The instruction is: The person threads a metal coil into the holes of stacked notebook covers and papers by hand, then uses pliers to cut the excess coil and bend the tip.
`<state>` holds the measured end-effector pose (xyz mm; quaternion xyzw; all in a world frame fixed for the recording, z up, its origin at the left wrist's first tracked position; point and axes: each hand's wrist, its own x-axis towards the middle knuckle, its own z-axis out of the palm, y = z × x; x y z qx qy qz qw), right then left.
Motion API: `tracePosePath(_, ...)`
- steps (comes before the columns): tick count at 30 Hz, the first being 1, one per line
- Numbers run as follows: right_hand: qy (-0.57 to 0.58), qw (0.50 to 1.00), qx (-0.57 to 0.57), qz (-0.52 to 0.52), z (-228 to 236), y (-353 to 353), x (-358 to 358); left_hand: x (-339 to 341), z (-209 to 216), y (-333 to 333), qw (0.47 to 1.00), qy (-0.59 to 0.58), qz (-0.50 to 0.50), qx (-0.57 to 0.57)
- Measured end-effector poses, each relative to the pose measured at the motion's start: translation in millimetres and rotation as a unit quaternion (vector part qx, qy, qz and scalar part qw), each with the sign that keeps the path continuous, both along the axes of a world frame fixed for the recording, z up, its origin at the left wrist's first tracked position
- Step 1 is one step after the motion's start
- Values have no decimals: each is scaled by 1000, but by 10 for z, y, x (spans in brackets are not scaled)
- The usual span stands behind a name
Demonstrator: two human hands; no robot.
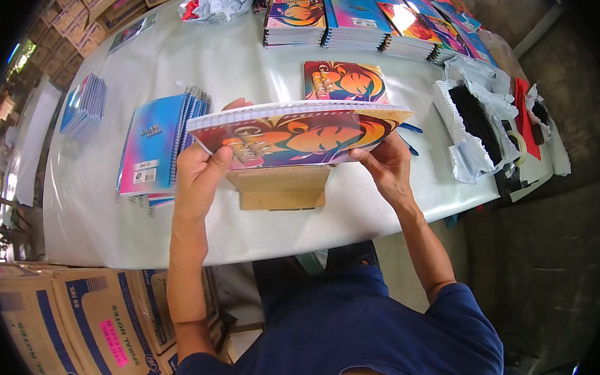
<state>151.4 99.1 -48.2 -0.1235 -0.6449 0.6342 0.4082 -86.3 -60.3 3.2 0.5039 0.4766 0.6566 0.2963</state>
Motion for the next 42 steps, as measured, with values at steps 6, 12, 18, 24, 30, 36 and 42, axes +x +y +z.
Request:
tracePosePath(6, -121, 989, 80, 6, -569, -11, 91, -103, -221, -44, 991, 125, -1, -52)
tracePosePath(12, -331, 929, 164, 12, -639, -234, 29, 61, -1158, -7, 991, -48, 123, -7)
tracePosePath(18, -187, 847, 392, -306, -196, 1223, 560, -39, -1278, -177, 982, -29, 187, -10)
tracePosePath(24, -579, 539, 436, -429, -491, 2622, 1579, 7, -1042, -163, 976, -30, 212, 32)
tracePosePath(30, -590, 548, 469, -362, -189, 2432, 1261, 57, -850, -347, 971, 12, 238, 38)
tracePosePath(36, -540, 583, 444, -415, -46, 2489, 1485, 83, -565, -326, 961, 68, 263, 49)
tracePosePath(42, -403, 645, 516, -393, 431, 2124, 1164, 342, -180, -142, 885, 302, 355, 14)
